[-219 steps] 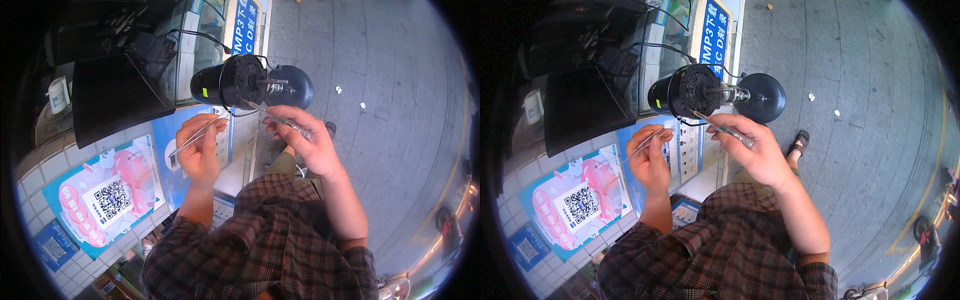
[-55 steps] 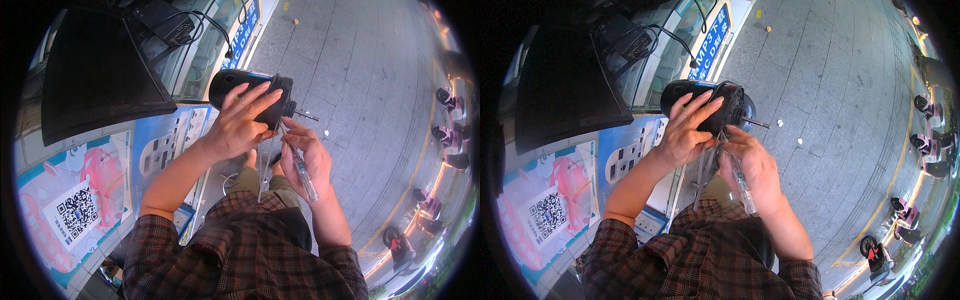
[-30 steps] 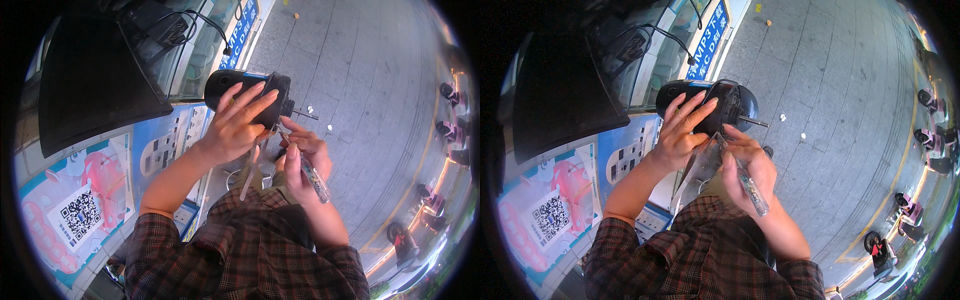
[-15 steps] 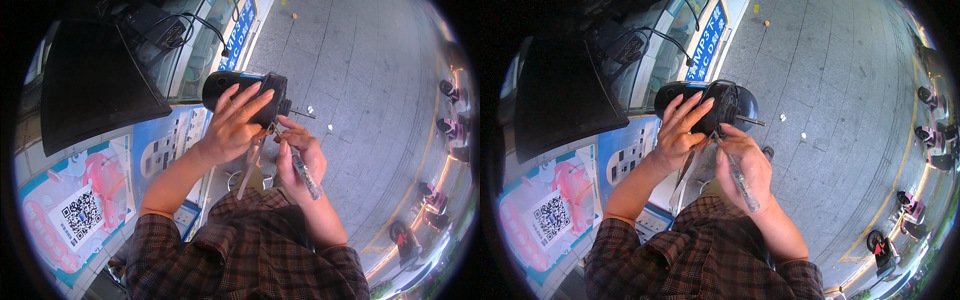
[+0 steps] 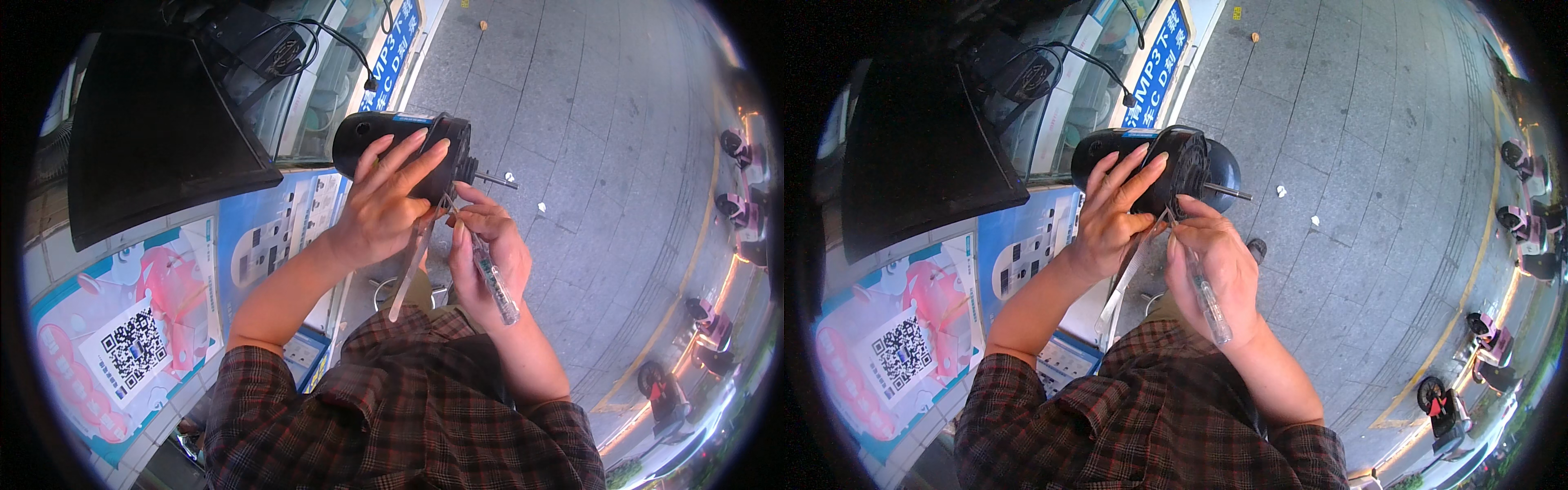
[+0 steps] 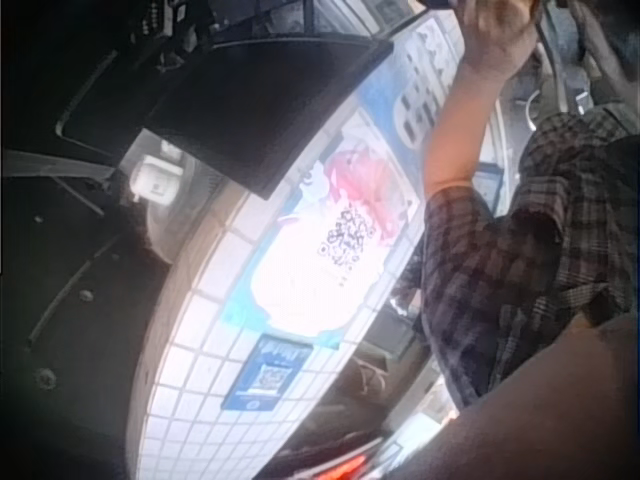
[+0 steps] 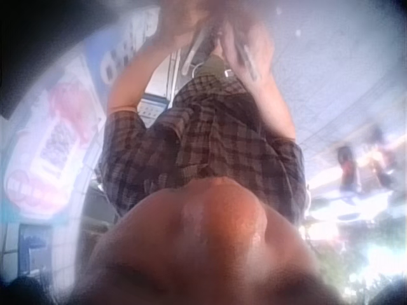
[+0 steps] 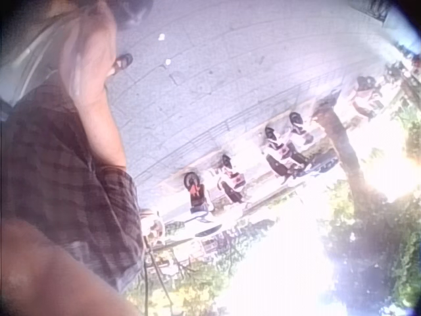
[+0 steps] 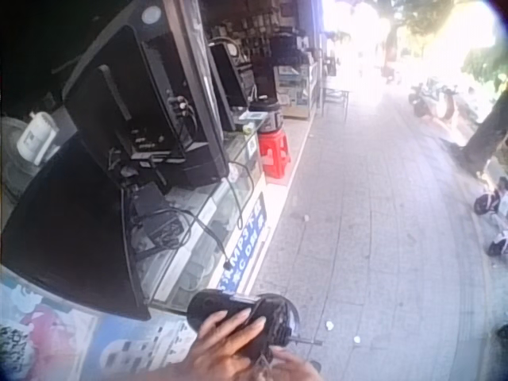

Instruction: The person uses a screwdriver to adjust components on a small black device. They then receive a tablet and a phone from a customer, inspect them, and place them on a workbench.

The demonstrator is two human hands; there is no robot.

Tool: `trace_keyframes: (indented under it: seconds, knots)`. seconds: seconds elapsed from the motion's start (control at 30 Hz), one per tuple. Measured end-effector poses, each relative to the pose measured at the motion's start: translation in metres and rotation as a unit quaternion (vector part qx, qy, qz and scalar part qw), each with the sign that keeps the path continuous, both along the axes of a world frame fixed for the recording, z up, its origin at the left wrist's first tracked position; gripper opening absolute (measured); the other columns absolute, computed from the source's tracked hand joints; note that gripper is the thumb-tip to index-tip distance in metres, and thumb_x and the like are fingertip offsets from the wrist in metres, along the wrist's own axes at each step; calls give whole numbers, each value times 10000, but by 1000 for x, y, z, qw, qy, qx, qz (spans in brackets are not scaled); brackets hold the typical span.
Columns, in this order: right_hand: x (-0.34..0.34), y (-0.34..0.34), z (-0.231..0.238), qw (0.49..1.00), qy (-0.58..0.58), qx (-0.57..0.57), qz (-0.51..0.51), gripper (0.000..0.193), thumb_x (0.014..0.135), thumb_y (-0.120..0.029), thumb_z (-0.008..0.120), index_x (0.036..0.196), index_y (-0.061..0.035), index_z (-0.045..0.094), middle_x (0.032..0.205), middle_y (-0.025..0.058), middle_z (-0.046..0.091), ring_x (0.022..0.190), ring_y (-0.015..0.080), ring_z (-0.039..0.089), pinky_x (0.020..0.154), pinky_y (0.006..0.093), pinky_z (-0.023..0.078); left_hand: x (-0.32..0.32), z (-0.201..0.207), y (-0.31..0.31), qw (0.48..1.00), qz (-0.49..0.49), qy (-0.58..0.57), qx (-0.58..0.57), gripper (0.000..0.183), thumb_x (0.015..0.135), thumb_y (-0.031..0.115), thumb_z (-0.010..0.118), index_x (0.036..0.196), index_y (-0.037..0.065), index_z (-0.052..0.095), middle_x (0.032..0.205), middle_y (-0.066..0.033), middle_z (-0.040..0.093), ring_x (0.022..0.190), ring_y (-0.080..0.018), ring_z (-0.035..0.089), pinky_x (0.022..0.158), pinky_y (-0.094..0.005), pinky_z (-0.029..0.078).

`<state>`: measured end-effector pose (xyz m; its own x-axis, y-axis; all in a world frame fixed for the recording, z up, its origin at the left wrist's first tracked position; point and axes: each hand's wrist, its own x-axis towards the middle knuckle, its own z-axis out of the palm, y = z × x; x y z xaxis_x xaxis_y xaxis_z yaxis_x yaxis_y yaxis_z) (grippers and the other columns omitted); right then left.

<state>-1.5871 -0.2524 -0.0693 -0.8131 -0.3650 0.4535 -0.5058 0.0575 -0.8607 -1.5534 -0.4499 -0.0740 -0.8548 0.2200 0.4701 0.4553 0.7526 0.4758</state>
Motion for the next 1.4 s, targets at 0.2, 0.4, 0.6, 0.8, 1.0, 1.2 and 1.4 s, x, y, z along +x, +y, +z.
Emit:
trace_keyframes:
  seconds: [0.2,0.4,0.6,0.8,1.0,1.2,1.4]
  knots:
    - [-1,-1,6,999,-48,14,-5,216,875,87,714,1048,18,604,959,172,703,1021,394,735,949,470,593,0,1,1,1000,6,-6,-22,224,915,219,752,911,85,573,1524,-241,562,1459,-448,482,1201,-595,298]
    - [4,-2,3,989,-148,-29,1,146,940,36,681,1065,15,608,974,176,712,972,329,742,892,429,593,0,2,-2,999,14,-14,-50,198,943,232,724,904,95,586,1543,-234,543,1468,-448,468,1216,-599,282]
    - [10,28,-5,986,-126,-105,-22,95,1008,-57,606,1063,20,615,1043,209,693,926,295,696,843,387,560,11,6,7,999,22,-34,-33,228,880,214,795,879,71,618,1527,-222,558,1489,-442,437,1239,-613,252]
    - [36,65,-13,993,-105,-5,53,344,803,61,592,1139,20,649,1087,191,643,962,349,658,848,403,547,34,27,8,999,-5,13,-37,365,875,114,810,1078,89,508,1370,-224,672,1351,-439,558,1121,-556,428]
    - [50,83,12,979,-89,0,186,430,792,16,690,1219,-10,645,965,124,624,819,289,641,735,391,528,93,5,54,979,-82,-184,30,270,843,129,796,989,65,579,1086,-138,702,983,-330,711,784,-428,572]
    - [59,107,-11,981,-115,48,149,260,848,-63,782,1098,-41,712,895,93,653,778,282,662,711,385,551,101,2,84,937,-5,-333,104,267,920,175,763,1097,29,627,1095,-116,693,965,-295,701,802,-407,561]
    - [57,112,-35,950,-297,-74,57,188,911,39,695,1093,2,720,949,105,707,832,238,693,801,347,522,102,-12,90,561,145,-511,635,429,1085,327,548,1402,38,554,1167,-89,661,1028,-193,636,908,-343,502]
